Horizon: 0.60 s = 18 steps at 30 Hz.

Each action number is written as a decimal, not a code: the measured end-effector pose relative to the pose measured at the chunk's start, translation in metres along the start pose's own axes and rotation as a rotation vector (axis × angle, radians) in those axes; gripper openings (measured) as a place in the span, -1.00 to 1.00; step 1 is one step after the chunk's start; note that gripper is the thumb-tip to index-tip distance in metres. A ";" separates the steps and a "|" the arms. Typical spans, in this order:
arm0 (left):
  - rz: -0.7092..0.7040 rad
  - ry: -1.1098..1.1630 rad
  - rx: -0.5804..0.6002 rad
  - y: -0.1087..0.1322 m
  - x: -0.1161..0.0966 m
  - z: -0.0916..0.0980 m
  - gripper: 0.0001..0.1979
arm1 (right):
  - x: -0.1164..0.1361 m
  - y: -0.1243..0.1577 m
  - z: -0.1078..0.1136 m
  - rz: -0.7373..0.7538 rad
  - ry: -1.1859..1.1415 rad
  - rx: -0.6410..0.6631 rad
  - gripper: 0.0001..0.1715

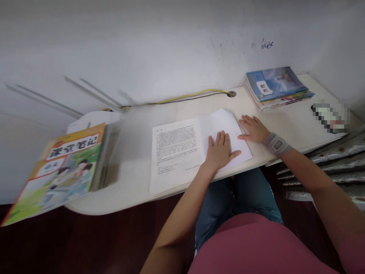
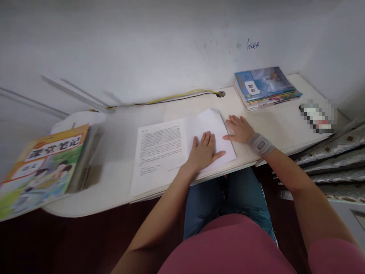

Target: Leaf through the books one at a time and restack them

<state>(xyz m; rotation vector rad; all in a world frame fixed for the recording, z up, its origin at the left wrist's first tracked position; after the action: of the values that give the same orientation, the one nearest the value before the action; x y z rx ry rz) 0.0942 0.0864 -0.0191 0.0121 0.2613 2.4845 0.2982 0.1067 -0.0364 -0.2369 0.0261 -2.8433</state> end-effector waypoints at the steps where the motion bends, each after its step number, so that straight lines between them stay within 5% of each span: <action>1: -0.007 0.000 -0.004 0.001 0.001 0.000 -0.04 | 0.000 0.000 0.000 -0.004 -0.002 0.002 -0.03; 18: -0.047 -0.002 0.023 0.000 -0.005 0.003 -0.04 | -0.001 0.000 0.000 -0.008 -0.009 0.014 -0.02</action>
<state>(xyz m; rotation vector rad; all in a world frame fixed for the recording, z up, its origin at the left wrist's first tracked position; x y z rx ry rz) 0.0984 0.0843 -0.0160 0.0183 0.2856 2.4348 0.2991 0.1069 -0.0369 -0.2475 0.0030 -2.8491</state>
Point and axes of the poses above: each hand's wrist, its own y-axis away from the middle knuckle, its own z-axis out of the back of the hand, x = y × z, the point moved 2 cm from there along -y, towards the middle knuckle, and after that the axes turned 3 degrees about z, right-handed, at the moved point
